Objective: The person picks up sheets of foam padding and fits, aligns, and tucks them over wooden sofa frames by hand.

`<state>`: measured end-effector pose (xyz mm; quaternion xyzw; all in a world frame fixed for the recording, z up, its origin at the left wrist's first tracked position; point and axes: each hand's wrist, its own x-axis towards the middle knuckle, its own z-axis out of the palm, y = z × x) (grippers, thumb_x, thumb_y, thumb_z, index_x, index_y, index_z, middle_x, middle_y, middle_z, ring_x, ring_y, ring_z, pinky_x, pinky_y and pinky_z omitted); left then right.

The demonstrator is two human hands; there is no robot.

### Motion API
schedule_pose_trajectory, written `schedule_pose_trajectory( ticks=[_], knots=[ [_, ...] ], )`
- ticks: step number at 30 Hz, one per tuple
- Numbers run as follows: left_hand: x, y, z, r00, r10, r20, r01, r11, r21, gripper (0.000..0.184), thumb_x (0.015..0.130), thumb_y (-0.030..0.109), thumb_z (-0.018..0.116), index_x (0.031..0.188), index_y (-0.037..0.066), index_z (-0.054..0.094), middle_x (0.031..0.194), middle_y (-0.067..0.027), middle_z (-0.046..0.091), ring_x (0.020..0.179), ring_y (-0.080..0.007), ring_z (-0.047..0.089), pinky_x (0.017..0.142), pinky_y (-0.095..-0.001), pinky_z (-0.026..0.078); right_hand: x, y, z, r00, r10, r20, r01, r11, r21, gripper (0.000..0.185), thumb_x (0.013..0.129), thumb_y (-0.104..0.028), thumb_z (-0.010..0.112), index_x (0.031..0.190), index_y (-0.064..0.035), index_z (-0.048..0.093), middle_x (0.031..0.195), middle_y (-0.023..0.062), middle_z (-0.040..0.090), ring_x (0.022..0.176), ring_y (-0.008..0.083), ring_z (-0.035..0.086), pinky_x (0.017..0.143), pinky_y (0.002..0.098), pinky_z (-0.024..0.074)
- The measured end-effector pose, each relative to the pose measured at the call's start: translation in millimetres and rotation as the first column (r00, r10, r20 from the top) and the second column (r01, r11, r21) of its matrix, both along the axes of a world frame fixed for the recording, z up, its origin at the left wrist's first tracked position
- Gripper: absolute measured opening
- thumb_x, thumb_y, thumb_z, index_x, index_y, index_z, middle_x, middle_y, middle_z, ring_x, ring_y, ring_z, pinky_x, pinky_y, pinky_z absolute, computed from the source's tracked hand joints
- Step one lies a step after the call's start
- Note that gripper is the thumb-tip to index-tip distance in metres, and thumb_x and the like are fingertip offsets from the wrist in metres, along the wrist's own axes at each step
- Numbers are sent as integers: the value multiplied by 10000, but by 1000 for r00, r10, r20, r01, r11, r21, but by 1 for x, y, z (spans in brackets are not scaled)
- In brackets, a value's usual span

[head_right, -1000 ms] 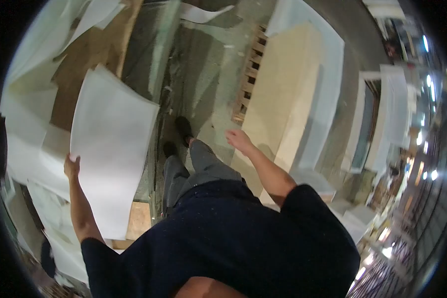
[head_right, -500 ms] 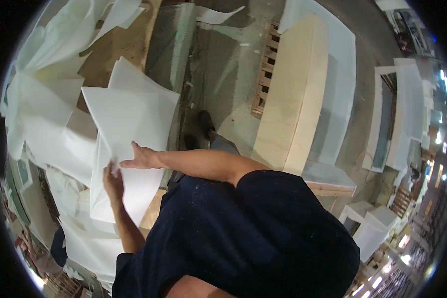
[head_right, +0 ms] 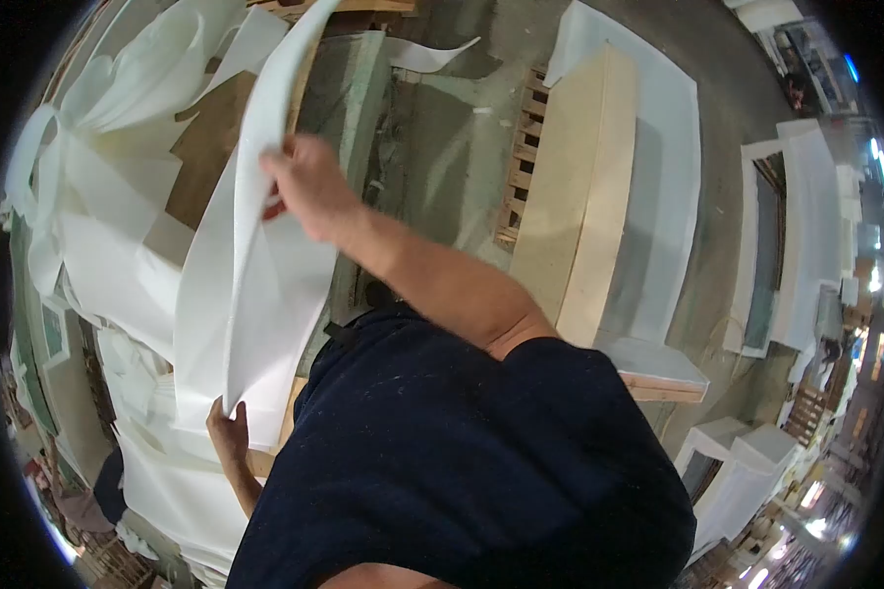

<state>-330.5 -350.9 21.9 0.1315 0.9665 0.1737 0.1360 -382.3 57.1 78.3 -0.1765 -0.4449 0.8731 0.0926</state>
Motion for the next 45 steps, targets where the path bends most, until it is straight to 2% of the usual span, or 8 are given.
schedule_pose_trajectory(
  ticks=[9, 17, 23, 30, 34, 37, 42, 45],
  knots=[
    [-28, 194, 147, 993, -121, -8, 119, 989, -90, 243, 794, 74, 604, 1014, -26, 626, 912, -224, 647, 852, -331, 635, 760, -385, 476, 84, 218, 46, 905, -394, -158, 411, 907, 93, 206, 883, -178, 528, 945, 10, 587, 858, 107, 644, 724, 201, 639, 637, 348, 539],
    [-76, 384, 100, 858, -479, 185, 486, 874, 5, 307, 775, 143, 625, 1003, -62, 612, 859, -255, 643, 794, -388, 635, 726, -401, 489, 201, 394, 57, 508, -841, -189, 861, 501, 84, 234, 868, -153, 517, 997, 32, 578, 880, 129, 625, 741, 219, 634, 633, 343, 535],
    [-109, 569, 80, 458, -841, 286, 848, 511, 144, 239, 743, 77, 642, 958, -26, 635, 899, -201, 655, 837, -349, 638, 736, -376, 488, 338, 468, 43, -115, -985, -126, 965, -141, 223, 312, 857, -182, 572, 1051, 62, 564, 1035, 161, 628, 896, 261, 635, 771, 367, 528],
    [-124, 756, 136, -317, -946, -73, 948, -315, -38, 310, 725, 30, 655, 1033, 44, 636, 933, -155, 650, 851, -319, 629, 783, -396, 493, 427, 446, 3, -429, -903, -9, 871, -416, 263, 370, 904, -121, 461, 1182, 122, 457, 1096, 199, 572, 955, 287, 608, 797, 413, 517],
    [-74, 860, 191, 90, -973, -215, 915, 165, -368, 297, 842, 156, 596, 1107, 21, 609, 1009, -185, 623, 924, -300, 601, 812, -384, 456, 472, 467, 9, -428, -902, -54, 894, -432, 121, 280, 946, -125, 369, 1135, 45, 486, 1062, 150, 575, 958, 261, 589, 834, 471, 506],
    [-42, 904, 204, -126, -983, -130, 912, -63, -406, 343, 862, 233, 588, 1133, 22, 595, 1023, -189, 616, 930, -321, 590, 847, -385, 447, 525, 483, 16, -545, -828, -131, 834, -551, 17, 269, 951, -141, 364, 1103, 30, 505, 982, 132, 594, 888, 253, 606, 762, 440, 529],
    [29, 980, 164, -157, -875, -457, 907, 56, -418, 335, 849, 193, 574, 1156, 58, 584, 1107, -152, 608, 1034, -311, 580, 887, -385, 450, 628, 489, -3, -600, -766, -229, 800, -581, -153, 288, 933, -141, 342, 1096, 28, 508, 968, 140, 608, 734, 231, 584, 694, 396, 538],
    [100, 1016, 169, -428, -720, -545, 888, -222, -404, 389, 859, 125, 555, 1242, 190, 551, 1228, -70, 564, 1096, -286, 558, 911, -389, 454, 631, 477, -6, -510, -842, -176, 859, -511, -46, 373, 927, -193, 368, 1230, 8, 453, 1102, 171, 575, 852, 251, 586, 782, 433, 531]
  ],
)
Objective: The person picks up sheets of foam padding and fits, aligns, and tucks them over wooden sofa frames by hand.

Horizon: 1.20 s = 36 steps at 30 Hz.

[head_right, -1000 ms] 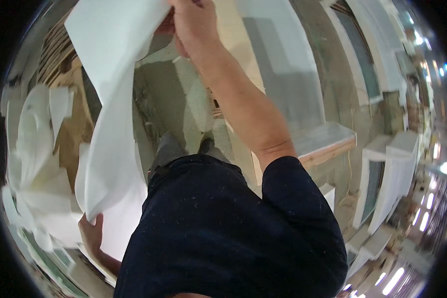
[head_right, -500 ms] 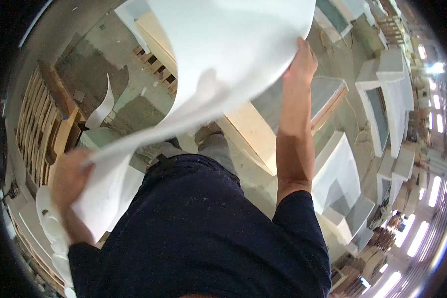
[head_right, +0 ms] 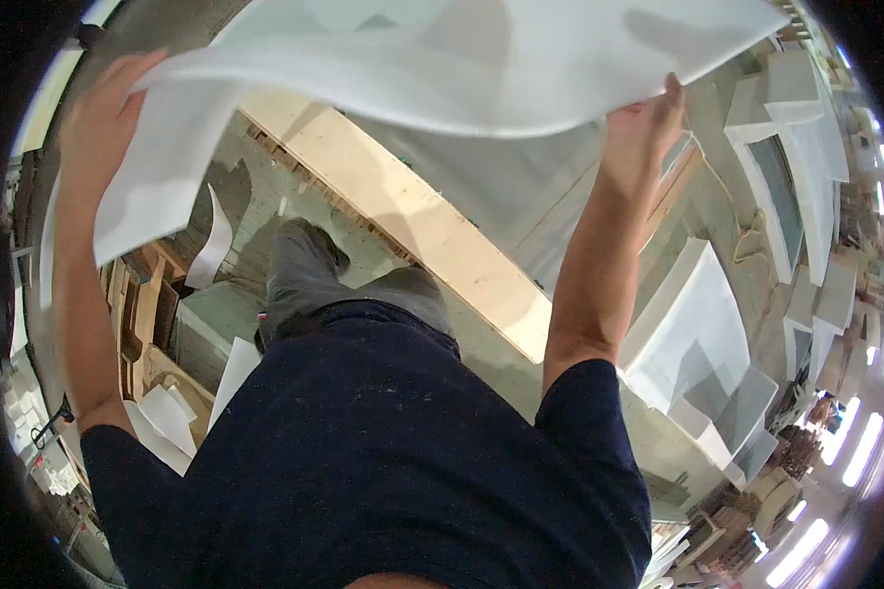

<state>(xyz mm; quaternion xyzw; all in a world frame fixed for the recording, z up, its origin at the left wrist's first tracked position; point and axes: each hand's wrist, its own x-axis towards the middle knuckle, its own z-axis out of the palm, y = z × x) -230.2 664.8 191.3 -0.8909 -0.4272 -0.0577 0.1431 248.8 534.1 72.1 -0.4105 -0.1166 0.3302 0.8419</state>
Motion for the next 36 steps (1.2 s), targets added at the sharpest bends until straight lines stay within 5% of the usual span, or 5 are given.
schedule_pose_trajectory(
  ticks=[7, 10, 23, 28, 36],
  knots=[
    [138, 37, 5, 870, -467, 159, 416, 868, 270, 301, 639, -62, 603, 923, 15, 661, 926, -126, 629, 872, -296, 606, 742, -361, 503, -27, 37, -135, 976, 121, -182, -201, 823, -531, 500, 841, -114, 592, 1265, 70, 402, 1179, 179, 536, 1011, 332, 570, 849, 475, 492],
    [120, 147, -22, 852, -520, 63, 493, 837, 237, 511, 792, 19, 562, 1262, 219, 524, 1246, -49, 548, 1115, -272, 536, 925, -364, 451, -24, 38, -183, 957, -11, -289, -97, 929, -356, 486, 842, -88, 588, 1256, 84, 401, 1174, 191, 535, 1024, 335, 565, 876, 450, 494],
    [102, 424, -355, 955, -39, 296, 32, 999, 30, 301, 844, 343, 622, 1098, 181, 633, 1188, -161, 573, 1149, -341, 500, 911, -387, 443, -14, 62, -220, 922, -369, -122, 334, 913, -234, 346, 834, 23, 482, 1179, 5, 466, 1158, 145, 542, 1086, 302, 551, 912, 468, 497],
    [119, 419, -421, 442, 761, 474, -67, 555, -829, 389, 821, 277, 671, 1137, 67, 588, 1119, -118, 578, 1042, -297, 522, 843, -348, 478, -31, 66, -285, 899, -400, -177, 308, 867, -391, 389, 840, 15, 484, 1227, 0, 440, 1187, 142, 519, 1103, 294, 535, 910, 463, 497],
    [112, 455, -481, -288, 948, 132, 411, 247, -877, 608, 821, 176, 649, 1332, 26, 357, 1304, -166, 300, 1083, -301, 431, 871, -393, 496, -40, 30, -338, 855, -475, -207, 305, 785, -539, 393, 846, 12, 477, 1237, -1, 439, 1190, 142, 522, 1091, 281, 547, 883, 454, 514]
  ],
)
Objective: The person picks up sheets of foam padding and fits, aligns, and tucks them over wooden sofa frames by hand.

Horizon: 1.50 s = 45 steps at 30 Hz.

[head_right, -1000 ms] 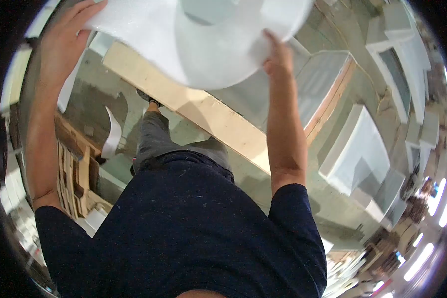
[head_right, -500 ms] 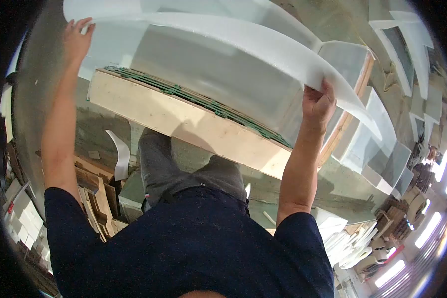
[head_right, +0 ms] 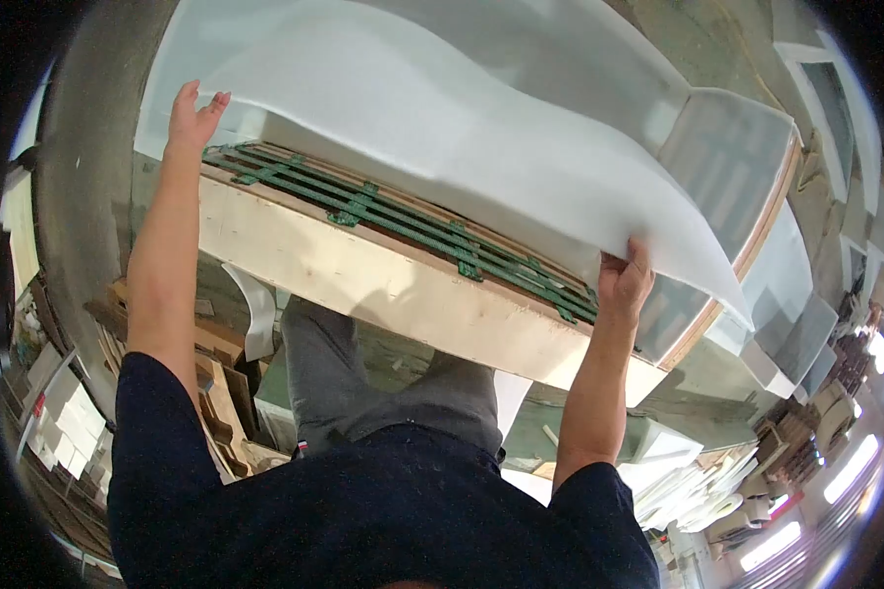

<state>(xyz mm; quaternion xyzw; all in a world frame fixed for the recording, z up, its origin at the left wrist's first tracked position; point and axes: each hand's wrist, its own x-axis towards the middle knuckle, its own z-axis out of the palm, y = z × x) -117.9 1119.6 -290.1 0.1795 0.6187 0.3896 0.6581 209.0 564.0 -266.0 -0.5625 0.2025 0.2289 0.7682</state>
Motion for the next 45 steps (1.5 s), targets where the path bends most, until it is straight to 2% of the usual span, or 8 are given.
schedule_pose_trajectory(
  ticks=[6, 10, 13, 20, 25, 29, 39, 45],
  knots=[
    [7, 9, -76, 786, -474, -396, 344, 868, -357, 696, 799, 352, 664, 1392, 192, 336, 1425, -146, 258, 1171, -338, 398, 931, -460, 386, 0, -17, -23, 994, -66, -91, 68, 997, 23, 340, 858, -17, 490, 1198, -8, 483, 1149, 134, 566, 1034, 264, 589, 846, 381, 546],
    [-29, 35, -180, 632, -532, -563, 410, 847, -339, 811, 791, 476, 611, 1384, 6, 319, 1346, -186, 440, 1249, -297, 413, 1033, -418, 325, 16, -20, -35, 991, -99, -94, 106, 992, 73, 307, 860, -27, 504, 1166, -3, 506, 1126, 142, 588, 1018, 257, 599, 825, 369, 554],
    [-25, 37, -154, -143, -428, -892, 565, 705, -428, 787, 823, 471, 556, 1347, -75, 342, 1355, -226, 428, 1257, -336, 417, 1062, -393, 300, 45, -37, -42, 993, -63, -96, 70, 995, 72, 275, 853, -28, 522, 1127, -14, 542, 1052, 131, 623, 948, 249, 629, 786, 356, 566],
    [-83, 117, -194, -541, -578, -611, 653, 169, -738, 622, 879, 401, 463, 1266, -87, 458, 1295, -269, 476, 1212, -369, 460, 990, -443, 367, 66, -34, -52, 999, 18, -39, -13, 994, 108, 262, 846, -37, 521, 1098, 26, 551, 1057, 140, 636, 953, 240, 636, 810, 358, 560],
    [-81, 118, -193, -488, -832, -265, 541, -50, -839, 572, 895, 411, 475, 1243, -41, 510, 1255, -248, 525, 1179, -363, 492, 975, -440, 375, 76, -53, -74, 997, 66, -42, -62, 995, 74, 282, 862, -50, 501, 1127, 39, 536, 1095, 157, 618, 989, 254, 622, 847, 373, 545],
    [-110, 131, -209, -636, -632, -442, 614, -68, -786, 525, 859, 405, 544, 1138, -37, 593, 1143, -215, 600, 1021, -333, 583, 847, -428, 458, 65, -27, -74, 1000, -30, 4, 30, 998, -55, 244, 845, -29, 501, 1076, 33, 553, 1030, 150, 640, 903, 250, 651, 792, 350, 563],
    [-79, 159, -122, -292, -811, -506, 653, 218, -725, 584, 781, 395, 641, 1256, 72, 536, 1275, -168, 528, 1186, -341, 456, 937, -533, 352, 90, -71, -96, 996, 77, 33, -69, 978, -197, 243, 859, -46, 521, 1081, 53, 533, 1026, 131, 616, 899, 237, 629, 744, 329, 557],
    [-89, 161, -84, -475, -793, -381, 491, 121, -863, 549, 778, 397, 627, 1235, 102, 549, 1282, -144, 508, 1149, -350, 472, 823, -624, 403, 55, -74, -74, 1000, 4, 31, 9, 914, -405, 280, 842, -58, 523, 1100, 48, 523, 1056, 132, 593, 944, 232, 601, 754, 325, 525]
  ],
)
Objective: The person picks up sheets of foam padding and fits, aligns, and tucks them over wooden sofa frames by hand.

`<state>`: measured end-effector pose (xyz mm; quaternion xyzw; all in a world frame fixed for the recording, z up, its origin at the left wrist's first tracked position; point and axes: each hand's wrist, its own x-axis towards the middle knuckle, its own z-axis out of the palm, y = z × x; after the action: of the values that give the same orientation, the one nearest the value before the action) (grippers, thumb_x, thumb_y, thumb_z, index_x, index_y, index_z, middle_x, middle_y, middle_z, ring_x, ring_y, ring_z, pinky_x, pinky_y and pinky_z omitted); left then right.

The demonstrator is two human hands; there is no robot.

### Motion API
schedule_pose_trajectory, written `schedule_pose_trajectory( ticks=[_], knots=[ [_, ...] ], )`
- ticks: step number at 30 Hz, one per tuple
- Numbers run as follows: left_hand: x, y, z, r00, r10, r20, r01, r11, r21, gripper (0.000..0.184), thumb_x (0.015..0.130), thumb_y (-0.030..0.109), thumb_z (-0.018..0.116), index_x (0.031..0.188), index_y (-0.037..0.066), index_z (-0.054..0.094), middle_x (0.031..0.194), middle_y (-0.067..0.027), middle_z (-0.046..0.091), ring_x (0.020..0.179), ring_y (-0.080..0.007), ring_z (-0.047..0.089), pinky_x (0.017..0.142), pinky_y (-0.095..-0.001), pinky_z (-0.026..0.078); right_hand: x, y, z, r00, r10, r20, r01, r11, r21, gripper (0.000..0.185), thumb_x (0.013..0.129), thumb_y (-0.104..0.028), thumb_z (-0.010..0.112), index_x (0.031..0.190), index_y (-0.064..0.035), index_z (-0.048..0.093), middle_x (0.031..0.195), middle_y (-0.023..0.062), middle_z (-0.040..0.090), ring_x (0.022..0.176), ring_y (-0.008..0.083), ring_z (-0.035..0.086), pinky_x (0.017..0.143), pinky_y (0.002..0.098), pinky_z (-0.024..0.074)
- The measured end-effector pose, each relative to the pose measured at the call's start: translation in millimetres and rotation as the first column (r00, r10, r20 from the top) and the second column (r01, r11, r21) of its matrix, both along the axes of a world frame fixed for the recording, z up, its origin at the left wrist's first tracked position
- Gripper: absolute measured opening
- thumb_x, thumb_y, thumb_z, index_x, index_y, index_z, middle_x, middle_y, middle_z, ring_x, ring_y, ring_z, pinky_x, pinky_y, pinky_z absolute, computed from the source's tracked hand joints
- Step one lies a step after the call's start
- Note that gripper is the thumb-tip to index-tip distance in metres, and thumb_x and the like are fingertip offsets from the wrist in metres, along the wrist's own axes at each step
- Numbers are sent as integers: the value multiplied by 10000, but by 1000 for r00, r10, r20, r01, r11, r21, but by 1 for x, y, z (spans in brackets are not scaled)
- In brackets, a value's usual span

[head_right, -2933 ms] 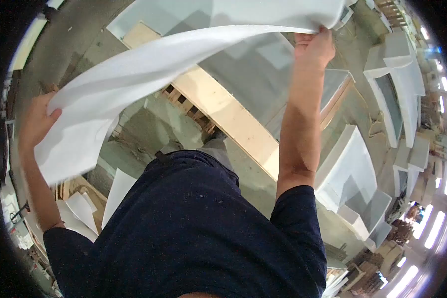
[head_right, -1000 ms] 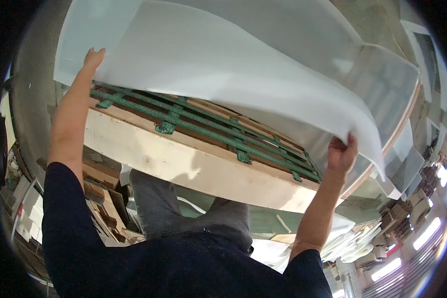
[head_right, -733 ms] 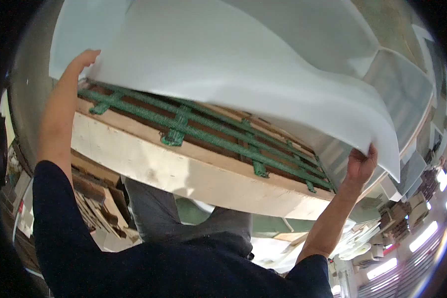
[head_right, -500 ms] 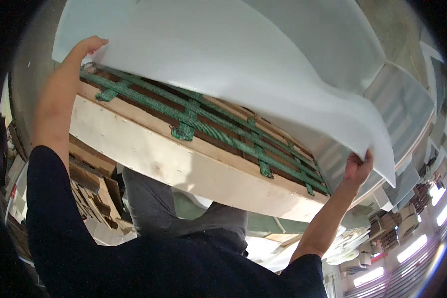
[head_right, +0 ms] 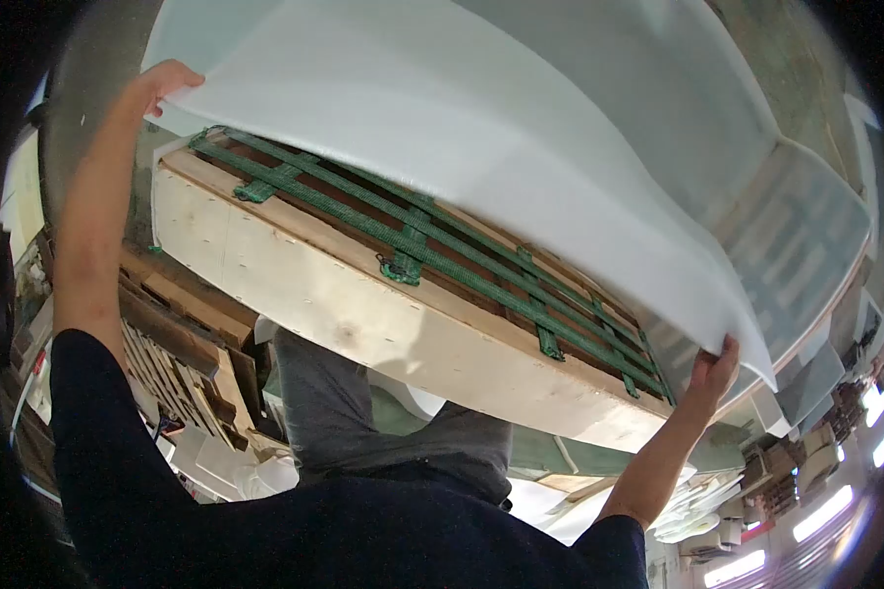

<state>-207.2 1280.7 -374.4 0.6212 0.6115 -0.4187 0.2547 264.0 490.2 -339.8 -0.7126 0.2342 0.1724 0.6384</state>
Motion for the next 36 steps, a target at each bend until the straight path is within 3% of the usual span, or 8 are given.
schedule_pose_trajectory(
  ticks=[6, 12, 18, 21, 24, 30, 33, 36],
  knots=[
    [-8, -23, 31, 984, 85, -157, -101, 991, -93, 550, 797, 270, 638, 1281, 50, 497, 1338, -241, 422, 1230, -407, 401, 849, -708, 384, -15, -49, -6, 994, 68, -85, -85, 974, -212, 329, 826, -69, 545, 1121, 72, 505, 1020, 115, 584, 881, 209, 604, 708, 315, 526],
    [-22, -43, 40, 981, 180, -76, -187, 978, -92, 455, 786, 206, 672, 1156, -40, 570, 1151, -215, 580, 1014, -399, 576, 780, -608, 489, -34, -31, 8, 997, 63, -45, -70, 982, -178, 354, 820, -44, 538, 1143, 94, 487, 1055, 122, 578, 916, 231, 604, 754, 329, 535],
    [-28, -65, 25, 998, 52, -19, -49, 988, 143, 353, 764, 185, 696, 1011, -57, 625, 995, -199, 642, 815, -352, 646, 699, -508, 522, -31, -20, 9, 995, 103, 16, -100, 988, -118, 355, 833, -39, 531, 1157, 96, 480, 1091, 138, 573, 932, 238, 605, 758, 338, 537],
    [-35, -76, 26, 922, -382, -67, 388, 906, 172, 309, 753, 166, 698, 972, -43, 635, 979, -212, 643, 854, -343, 643, 747, -427, 509, -31, -22, 4, 995, 102, -6, -102, 987, -124, 334, 837, -36, 533, 1143, 90, 493, 1079, 137, 576, 932, 228, 604, 744, 330, 537],
    [-43, -94, 28, 889, -458, -17, 433, 826, 360, 295, 742, 192, 709, 946, -14, 655, 953, -205, 649, 881, -331, 635, 762, -375, 488, -32, -37, -3, 991, 125, -57, -132, 978, -159, 311, 835, -35, 529, 1126, 73, 507, 1058, 124, 581, 926, 215, 599, 727, 321, 528],
    [-13, -117, 43, 701, -681, -211, 710, 696, 112, 570, 863, 432, 533, 1304, 74, 488, 1394, -136, 421, 1281, -300, 398, 1029, -394, 353, -48, -19, 8, 995, 94, -23, -96, 982, -163, 335, 817, -18, 530, 1147, 32, 500, 992, 84, 594, 817, 194, 611, 588, 294, 498],
    [27, -154, 52, 818, -573, 45, 547, 752, -368, 633, 915, 505, 393, 1408, 112, 338, 1500, -108, 237, 1379, -296, 222, 1110, -472, 208, -50, -27, 6, 991, 128, -37, -133, 964, -230, 320, 800, -17, 542, 1107, 72, 524, 992, 111, 588, 867, 205, 604, 662, 312, 526],
    [37, -195, 45, 661, -750, 30, 686, 588, -429, 645, 928, 537, 312, 1444, 151, 273, 1518, -71, 199, 1391, -280, 196, 1107, -512, 177, -56, -38, 6, 956, 284, -75, -294, 919, -262, 348, 801, -23, 551, 1139, 43, 499, 990, 91, 583, 836, 197, 606, 573, 314, 510]
  ],
)
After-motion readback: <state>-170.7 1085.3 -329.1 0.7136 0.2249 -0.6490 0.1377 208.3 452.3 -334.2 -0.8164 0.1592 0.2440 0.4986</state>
